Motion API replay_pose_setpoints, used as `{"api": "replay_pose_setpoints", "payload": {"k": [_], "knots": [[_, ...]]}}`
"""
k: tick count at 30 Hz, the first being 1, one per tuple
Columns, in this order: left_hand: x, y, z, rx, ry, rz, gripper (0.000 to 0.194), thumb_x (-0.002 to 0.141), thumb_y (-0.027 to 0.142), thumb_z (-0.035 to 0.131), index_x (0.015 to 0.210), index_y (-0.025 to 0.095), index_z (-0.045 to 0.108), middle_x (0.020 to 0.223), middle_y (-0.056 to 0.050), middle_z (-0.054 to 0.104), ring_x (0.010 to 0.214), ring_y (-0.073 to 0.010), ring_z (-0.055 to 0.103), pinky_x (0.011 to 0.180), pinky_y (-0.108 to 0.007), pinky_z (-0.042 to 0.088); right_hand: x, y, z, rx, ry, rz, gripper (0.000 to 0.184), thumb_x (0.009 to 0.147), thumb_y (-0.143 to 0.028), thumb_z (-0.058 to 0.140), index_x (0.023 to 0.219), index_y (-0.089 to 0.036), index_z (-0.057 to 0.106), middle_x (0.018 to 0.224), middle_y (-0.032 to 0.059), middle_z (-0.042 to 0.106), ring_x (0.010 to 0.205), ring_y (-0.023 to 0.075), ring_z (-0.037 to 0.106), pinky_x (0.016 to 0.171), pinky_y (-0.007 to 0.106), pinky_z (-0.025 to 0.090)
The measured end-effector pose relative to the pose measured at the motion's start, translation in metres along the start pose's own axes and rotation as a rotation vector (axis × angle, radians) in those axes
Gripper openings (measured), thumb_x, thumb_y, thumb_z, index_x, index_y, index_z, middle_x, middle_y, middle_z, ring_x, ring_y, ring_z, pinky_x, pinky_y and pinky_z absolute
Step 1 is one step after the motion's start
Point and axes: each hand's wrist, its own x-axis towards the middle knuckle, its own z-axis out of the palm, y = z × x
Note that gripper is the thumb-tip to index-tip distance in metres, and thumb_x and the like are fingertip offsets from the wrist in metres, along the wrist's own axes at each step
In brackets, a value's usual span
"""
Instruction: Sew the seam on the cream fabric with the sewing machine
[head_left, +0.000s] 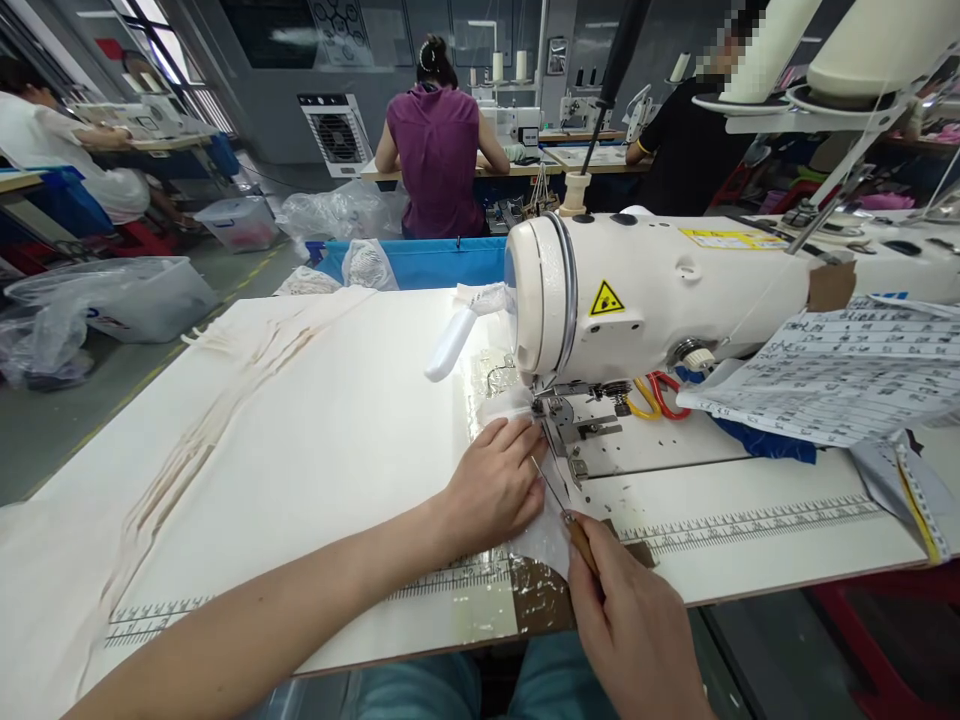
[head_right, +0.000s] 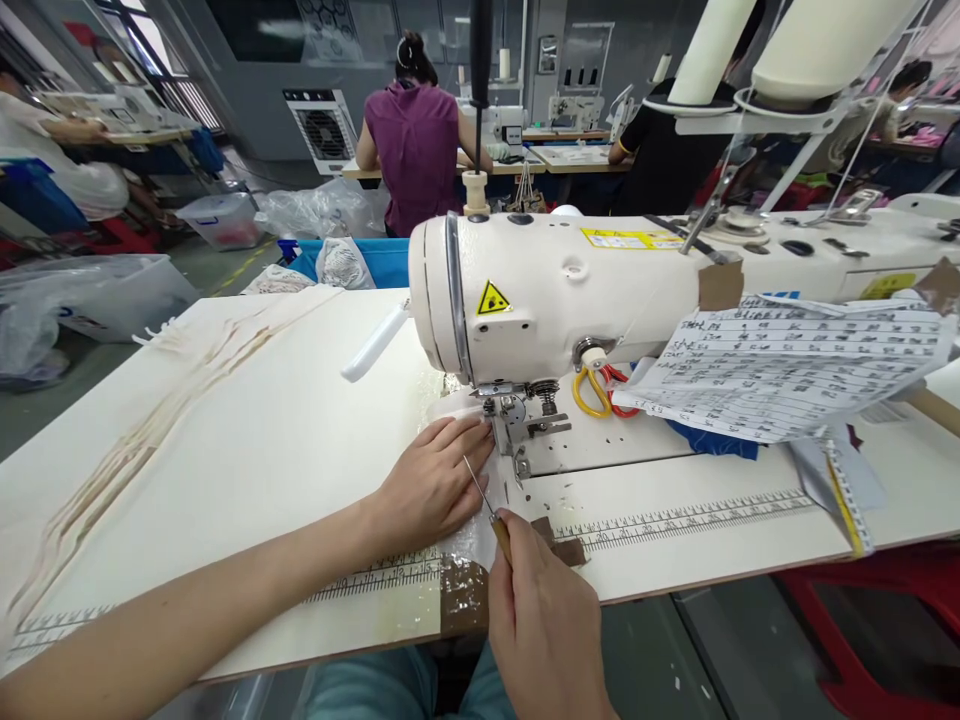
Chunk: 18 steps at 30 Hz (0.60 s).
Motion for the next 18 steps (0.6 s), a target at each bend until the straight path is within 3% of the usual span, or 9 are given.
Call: {"api": "replay_pose_setpoints", "payload": {"k": [9, 15, 18], "knots": [[-0.001, 0.000, 0.000, 0.017, -0.050, -0.051, 0.045, 0.102, 0.031, 0.035, 0.133, 0.006, 0.055, 0.140, -0.013, 0.053, 0.133, -0.0294, 0.043, 0.114, -0.047, 0.031, -0.038, 0.031, -0.015, 0.013, -0.103, 0.065, 0.030, 0.103, -0.027, 0.038, 0.125, -0.016, 0.055, 0.104, 0.0079, 0.076, 0.082, 0.0173, 0.076, 0.061, 0.017, 0.058], [-0.004, 0.006, 0.001, 0.045, -0.022, -0.023, 0.045, 0.100, 0.032, 0.038, 0.131, 0.005, 0.056, 0.136, -0.014, 0.055, 0.130, -0.0284, 0.044, 0.113, -0.046, 0.030, -0.049, 0.042, -0.019, 0.164, -0.164, 0.310, 0.031, 0.102, -0.034, 0.043, 0.122, -0.018, 0.060, 0.107, 0.0075, 0.076, 0.086, 0.0173, 0.075, 0.065, 0.016, 0.057], [-0.005, 0.008, 0.000, 0.058, -0.035, -0.003, 0.044, 0.097, 0.027, 0.039, 0.132, 0.005, 0.054, 0.137, -0.015, 0.054, 0.130, -0.0291, 0.044, 0.113, -0.046, 0.030, -0.048, 0.041, -0.020, 0.193, -0.170, 0.318, 0.031, 0.101, -0.034, 0.045, 0.121, -0.018, 0.062, 0.106, 0.0077, 0.076, 0.085, 0.0175, 0.075, 0.065, 0.016, 0.057]]}}
